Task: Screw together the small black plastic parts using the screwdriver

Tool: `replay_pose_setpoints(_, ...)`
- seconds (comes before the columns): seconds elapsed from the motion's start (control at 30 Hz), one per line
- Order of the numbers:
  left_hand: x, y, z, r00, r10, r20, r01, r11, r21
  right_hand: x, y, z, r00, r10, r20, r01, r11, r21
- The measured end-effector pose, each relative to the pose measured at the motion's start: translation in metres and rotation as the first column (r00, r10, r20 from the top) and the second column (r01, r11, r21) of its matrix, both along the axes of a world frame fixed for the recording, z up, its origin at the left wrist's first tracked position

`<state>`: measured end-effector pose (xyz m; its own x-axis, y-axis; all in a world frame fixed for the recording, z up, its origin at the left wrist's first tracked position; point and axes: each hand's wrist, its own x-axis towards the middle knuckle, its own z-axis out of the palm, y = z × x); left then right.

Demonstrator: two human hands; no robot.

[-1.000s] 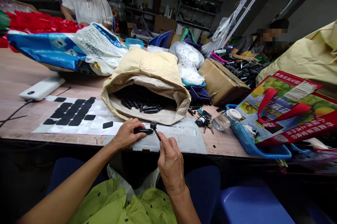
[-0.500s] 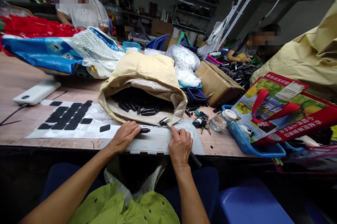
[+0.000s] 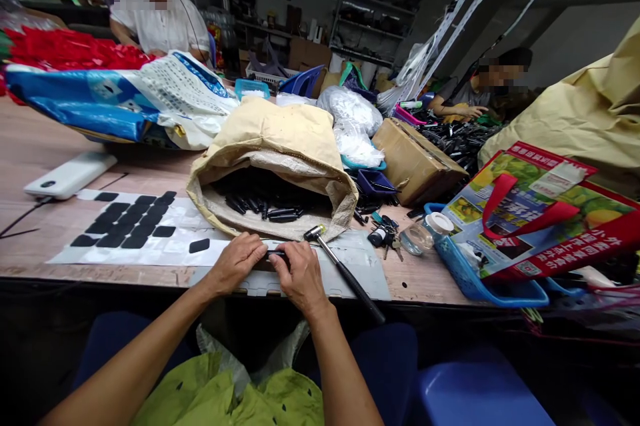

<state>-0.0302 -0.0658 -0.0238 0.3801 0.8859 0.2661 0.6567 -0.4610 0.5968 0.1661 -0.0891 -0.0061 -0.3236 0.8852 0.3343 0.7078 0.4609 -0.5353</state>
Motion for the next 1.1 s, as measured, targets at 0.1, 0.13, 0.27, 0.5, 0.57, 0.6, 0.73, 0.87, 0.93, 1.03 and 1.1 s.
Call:
replay_pose_setpoints(0.1, 0.000, 0.000, 0.000, 1.000, -0.003, -0.001, 0.003, 1.000, 0.005, -0.002, 0.005, -0.009, 0.999, 0.022, 0.027, -0.024, 0.998, 0.060)
replay_pose_setpoints(0.13, 0.000, 0.000, 0.000, 1.000, -0.006, -0.004, 0.006, 1.000, 0.004, -0.001, 0.005, -0.011, 0.999, 0.027, 0.027, -0.029, 0.996, 0.078)
replay_pose_setpoints(0.27, 0.000, -0.001, 0.001, 1.000, -0.022, -0.018, 0.022, 1.000, -0.008, -0.001, 0.004, -0.012, 0.999, 0.030, 0.013, -0.031, 0.996, 0.088)
replay_pose_setpoints(0.5, -0.002, -0.001, 0.002, 0.998, -0.042, 0.043, 0.044, 0.998, -0.050, 0.000, 0.000, -0.002, 0.993, 0.021, -0.115, -0.026, 0.999, -0.043)
replay_pose_setpoints(0.57, -0.003, -0.002, 0.004, 0.997, -0.043, 0.062, 0.047, 0.997, -0.058, 0.001, -0.002, 0.000, 0.992, 0.022, -0.122, -0.028, 0.999, -0.045)
replay_pose_setpoints(0.6, -0.003, -0.003, 0.006, 0.997, -0.040, 0.073, 0.044, 0.997, -0.062, 0.001, -0.002, 0.000, 0.992, 0.023, -0.120, -0.029, 0.998, -0.048)
replay_pose_setpoints(0.73, -0.004, -0.006, 0.011, 0.994, -0.037, 0.103, 0.044, 0.997, -0.063, 0.004, -0.003, -0.001, 0.992, 0.032, -0.126, -0.040, 0.998, -0.056)
replay_pose_setpoints(0.87, -0.006, -0.010, 0.013, 0.983, -0.033, 0.183, 0.049, 0.995, -0.084, 0.005, -0.004, 0.001, 0.981, 0.067, -0.180, -0.079, 0.995, -0.057)
replay_pose_setpoints(0.93, -0.006, -0.010, 0.014, 0.977, -0.032, 0.212, 0.052, 0.995, -0.088, 0.004, -0.005, 0.002, 0.980, 0.071, -0.184, -0.084, 0.995, -0.061)
replay_pose_setpoints(1.03, -0.007, -0.011, 0.014, 0.971, -0.038, 0.236, 0.061, 0.994, -0.091, 0.004, -0.007, 0.005, 0.980, 0.083, -0.183, -0.094, 0.994, -0.056)
replay_pose_setpoints(1.1, -0.007, -0.011, 0.014, 0.966, -0.037, 0.255, 0.063, 0.993, -0.096, 0.009, -0.005, 0.009, 0.973, 0.103, -0.208, -0.112, 0.993, -0.028)
